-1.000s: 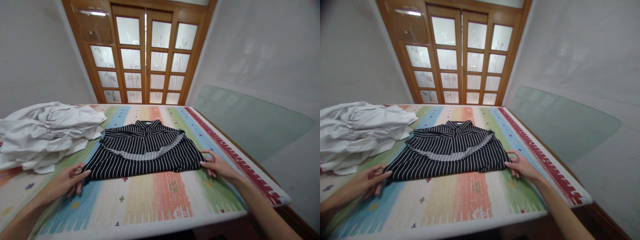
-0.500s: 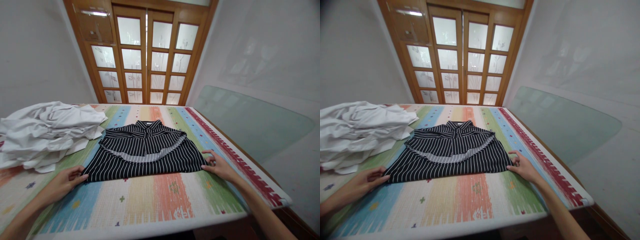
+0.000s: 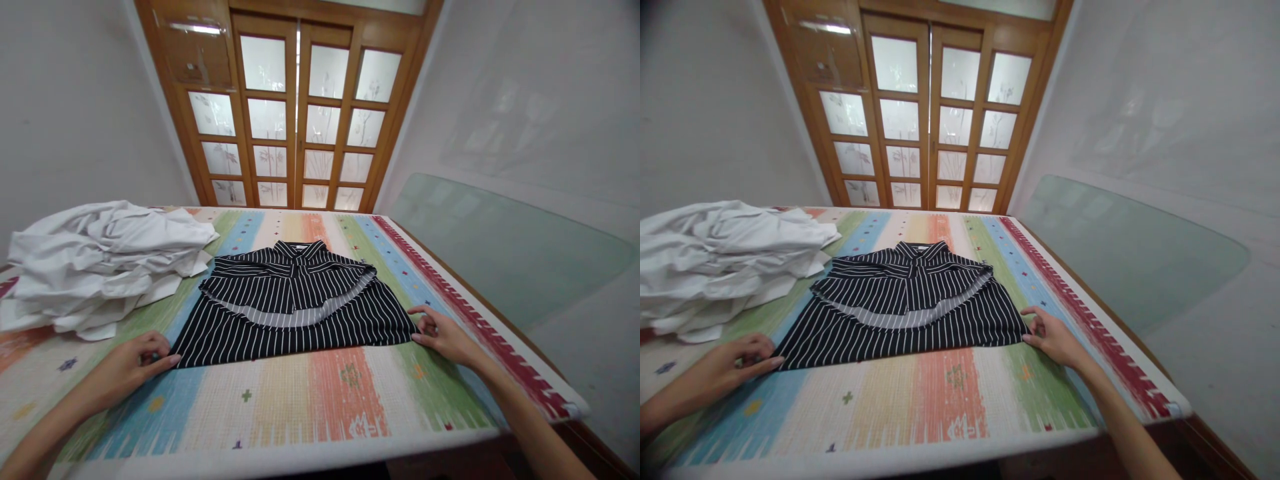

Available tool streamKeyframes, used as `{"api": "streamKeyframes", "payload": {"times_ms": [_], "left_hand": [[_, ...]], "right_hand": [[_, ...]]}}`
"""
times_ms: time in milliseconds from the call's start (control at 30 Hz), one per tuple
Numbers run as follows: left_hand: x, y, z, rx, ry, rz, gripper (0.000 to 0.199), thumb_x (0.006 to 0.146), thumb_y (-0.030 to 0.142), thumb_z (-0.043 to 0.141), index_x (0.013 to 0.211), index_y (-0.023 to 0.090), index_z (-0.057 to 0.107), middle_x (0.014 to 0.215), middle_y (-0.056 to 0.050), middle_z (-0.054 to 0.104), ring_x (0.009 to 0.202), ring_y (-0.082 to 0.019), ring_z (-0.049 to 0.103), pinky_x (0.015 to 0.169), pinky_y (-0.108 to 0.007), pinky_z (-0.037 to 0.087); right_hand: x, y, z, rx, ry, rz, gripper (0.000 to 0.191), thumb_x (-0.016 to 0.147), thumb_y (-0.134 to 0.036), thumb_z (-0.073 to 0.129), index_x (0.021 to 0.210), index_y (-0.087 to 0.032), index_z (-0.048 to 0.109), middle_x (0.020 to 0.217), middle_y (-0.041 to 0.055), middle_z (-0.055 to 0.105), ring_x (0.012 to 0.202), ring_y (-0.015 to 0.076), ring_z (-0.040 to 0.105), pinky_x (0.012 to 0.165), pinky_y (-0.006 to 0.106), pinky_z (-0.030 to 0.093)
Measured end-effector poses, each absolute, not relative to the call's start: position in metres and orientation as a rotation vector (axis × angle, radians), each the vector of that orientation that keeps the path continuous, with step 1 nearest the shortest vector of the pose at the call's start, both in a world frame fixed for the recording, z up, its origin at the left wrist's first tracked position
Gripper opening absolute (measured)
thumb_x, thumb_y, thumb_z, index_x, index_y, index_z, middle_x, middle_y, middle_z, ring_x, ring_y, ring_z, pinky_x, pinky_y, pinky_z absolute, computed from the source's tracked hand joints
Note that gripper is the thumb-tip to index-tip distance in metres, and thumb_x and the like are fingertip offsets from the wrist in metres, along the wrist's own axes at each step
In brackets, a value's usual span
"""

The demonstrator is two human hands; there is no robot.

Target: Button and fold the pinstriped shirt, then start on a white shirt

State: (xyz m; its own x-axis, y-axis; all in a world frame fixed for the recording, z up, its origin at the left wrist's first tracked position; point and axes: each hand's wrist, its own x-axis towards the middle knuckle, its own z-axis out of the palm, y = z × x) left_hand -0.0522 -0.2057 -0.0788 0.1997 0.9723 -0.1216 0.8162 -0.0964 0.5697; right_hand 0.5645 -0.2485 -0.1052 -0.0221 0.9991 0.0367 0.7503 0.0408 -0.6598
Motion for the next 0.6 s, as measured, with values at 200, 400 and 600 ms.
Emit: {"api": "streamKeyframes", "payload": {"times_ms": [200,400,600], "left_hand": [[-0.047,-0.207,-0.073,2.039,1.955,0.508,0.047,0.058,0.07,0.058,0.068,0.024,0.065,0.064,-0.001,0.06,0.059,-0.021,0.052,0.061,-0.031,0.043],[-0.008,-0.201,-0.071,2.255,1.763,0.623,0.042,0.075,0.061,0.048,0.075,0.024,0.067,0.087,-0.007,0.071,0.086,-0.027,0.064,0.084,-0.037,0.048],[0.022,-0.193,-0.099,2.376,1.526,0.467,0.044,0.084,0.048,0.048,0.113,0.022,0.068,0.13,-0.009,0.062,0.125,-0.028,0.053,0.109,-0.044,0.038]], "right_hand": [[0.554,-0.244,-0.089,-1.814,-1.824,0.493,0.039,0.069,-0.045,0.067,0.099,-0.021,0.062,0.072,0.0018,0.064,0.06,0.0182,0.056,0.06,0.032,0.045],[0.507,-0.233,-0.078,-1.655,-1.932,0.308,0.029,0.087,-0.045,0.053,0.093,-0.023,0.069,0.096,0.0088,0.072,0.09,0.0261,0.064,0.086,0.042,0.049],[0.472,-0.219,-0.1,-1.478,-2.082,0.391,0.029,0.09,-0.036,0.053,0.111,-0.025,0.07,0.123,0.0068,0.066,0.123,0.0278,0.054,0.11,0.05,0.036]]}}
